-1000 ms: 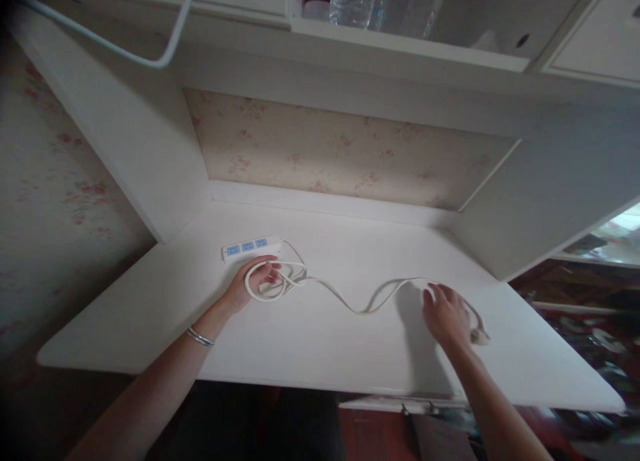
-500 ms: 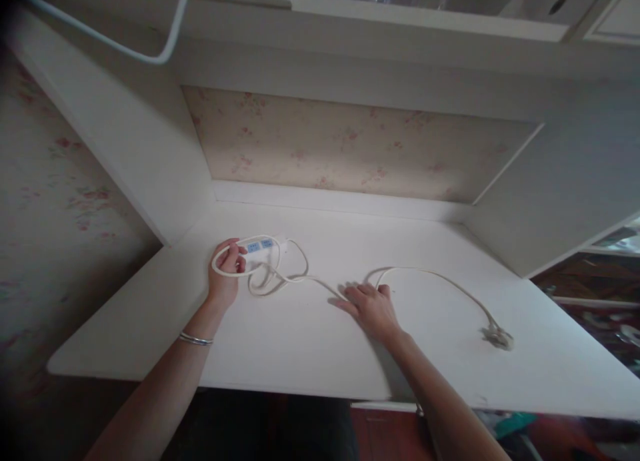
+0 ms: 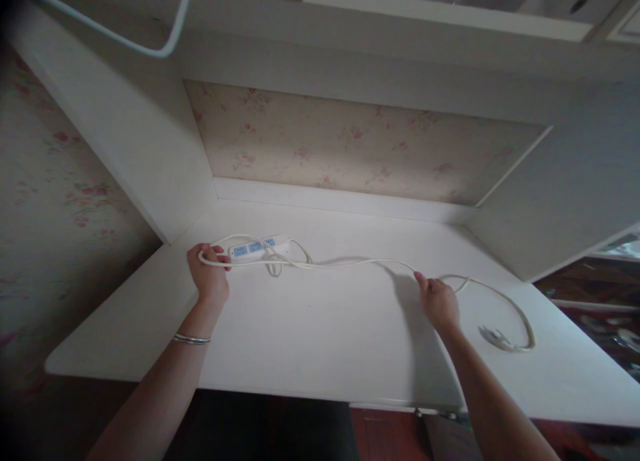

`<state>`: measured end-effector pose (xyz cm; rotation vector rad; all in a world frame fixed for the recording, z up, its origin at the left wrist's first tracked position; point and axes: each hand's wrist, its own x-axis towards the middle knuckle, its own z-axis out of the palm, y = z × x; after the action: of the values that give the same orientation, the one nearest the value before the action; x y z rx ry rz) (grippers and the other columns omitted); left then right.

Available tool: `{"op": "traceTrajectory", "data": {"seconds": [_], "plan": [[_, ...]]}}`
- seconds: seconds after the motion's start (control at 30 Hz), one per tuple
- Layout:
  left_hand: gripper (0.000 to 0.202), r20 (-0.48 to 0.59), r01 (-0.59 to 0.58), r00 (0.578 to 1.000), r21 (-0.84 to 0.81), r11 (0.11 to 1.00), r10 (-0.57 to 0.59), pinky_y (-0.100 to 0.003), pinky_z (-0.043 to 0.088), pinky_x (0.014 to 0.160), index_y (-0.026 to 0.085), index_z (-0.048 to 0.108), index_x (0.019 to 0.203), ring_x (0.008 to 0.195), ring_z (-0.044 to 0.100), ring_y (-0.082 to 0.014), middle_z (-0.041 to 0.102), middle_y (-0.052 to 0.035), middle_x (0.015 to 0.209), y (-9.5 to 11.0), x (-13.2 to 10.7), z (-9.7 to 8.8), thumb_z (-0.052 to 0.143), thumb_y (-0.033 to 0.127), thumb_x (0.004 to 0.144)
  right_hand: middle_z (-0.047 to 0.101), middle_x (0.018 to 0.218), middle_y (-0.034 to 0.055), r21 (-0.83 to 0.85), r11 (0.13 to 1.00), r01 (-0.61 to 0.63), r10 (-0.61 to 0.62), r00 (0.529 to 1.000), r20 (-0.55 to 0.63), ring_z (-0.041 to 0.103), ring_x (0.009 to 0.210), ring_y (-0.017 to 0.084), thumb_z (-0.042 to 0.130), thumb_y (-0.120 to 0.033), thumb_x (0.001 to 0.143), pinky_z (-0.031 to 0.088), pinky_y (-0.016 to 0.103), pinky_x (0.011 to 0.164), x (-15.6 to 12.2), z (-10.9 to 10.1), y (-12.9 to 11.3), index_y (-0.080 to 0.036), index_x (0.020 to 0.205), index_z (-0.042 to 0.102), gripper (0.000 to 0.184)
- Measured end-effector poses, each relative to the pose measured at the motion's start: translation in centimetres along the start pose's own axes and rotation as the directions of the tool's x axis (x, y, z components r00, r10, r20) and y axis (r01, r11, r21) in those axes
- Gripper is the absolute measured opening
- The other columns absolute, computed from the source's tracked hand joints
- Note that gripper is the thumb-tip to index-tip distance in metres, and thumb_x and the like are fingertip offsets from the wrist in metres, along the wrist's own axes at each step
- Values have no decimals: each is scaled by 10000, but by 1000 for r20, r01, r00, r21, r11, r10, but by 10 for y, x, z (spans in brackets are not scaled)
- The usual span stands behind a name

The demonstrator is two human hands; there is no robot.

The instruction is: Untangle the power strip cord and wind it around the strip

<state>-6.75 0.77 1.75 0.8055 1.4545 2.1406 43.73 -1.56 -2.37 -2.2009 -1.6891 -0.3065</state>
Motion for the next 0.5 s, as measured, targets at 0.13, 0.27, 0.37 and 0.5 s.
{"op": "traceTrajectory", "data": {"seconds": [0.13, 0.27, 0.37, 0.5], "plan": [[124, 99, -266, 963, 177, 948, 251, -190, 456, 517, 199, 460, 1016, 525, 577, -58, 623, -12, 910, 7, -11, -1, 402, 255, 921, 640, 741, 160, -12, 981, -195, 195, 981, 3, 570, 707, 248, 211, -590, 926, 347, 323, 624, 11, -4, 9, -132, 664, 641, 681], [142, 325, -587, 805, 310, 748, 497, -278, 505, 751, 178, 564, 975, 809, 643, -134, 649, -68, 1005, 9, -21, -7, 460, 166, 879, 641, 770, 195, -34, 961, -274, 274, 962, 3, 581, 737, 276, 180, -560, 934, 359, 338, 623, 21, -9, 16, -103, 725, 665, 697], [164, 464, -766, 640, 324, 555, 613, -325, 493, 844, 181, 617, 943, 968, 613, -184, 636, -86, 1015, 14, -26, -19, 519, 116, 827, 647, 829, 212, -36, 971, -238, 239, 971, 18, 584, 787, 284, 192, -552, 934, 372, 345, 656, 25, -11, 20, -105, 747, 665, 677], [171, 687, -903, 429, 320, 285, 587, -381, 482, 864, 215, 675, 888, 1016, 585, -233, 604, -101, 1089, 35, -40, -45, 614, 119, 761, 659, 866, 181, -12, 970, -243, 243, 968, 61, 584, 812, 274, 200, -563, 925, 382, 343, 678, 27, -9, 23, -137, 765, 669, 653]]}}
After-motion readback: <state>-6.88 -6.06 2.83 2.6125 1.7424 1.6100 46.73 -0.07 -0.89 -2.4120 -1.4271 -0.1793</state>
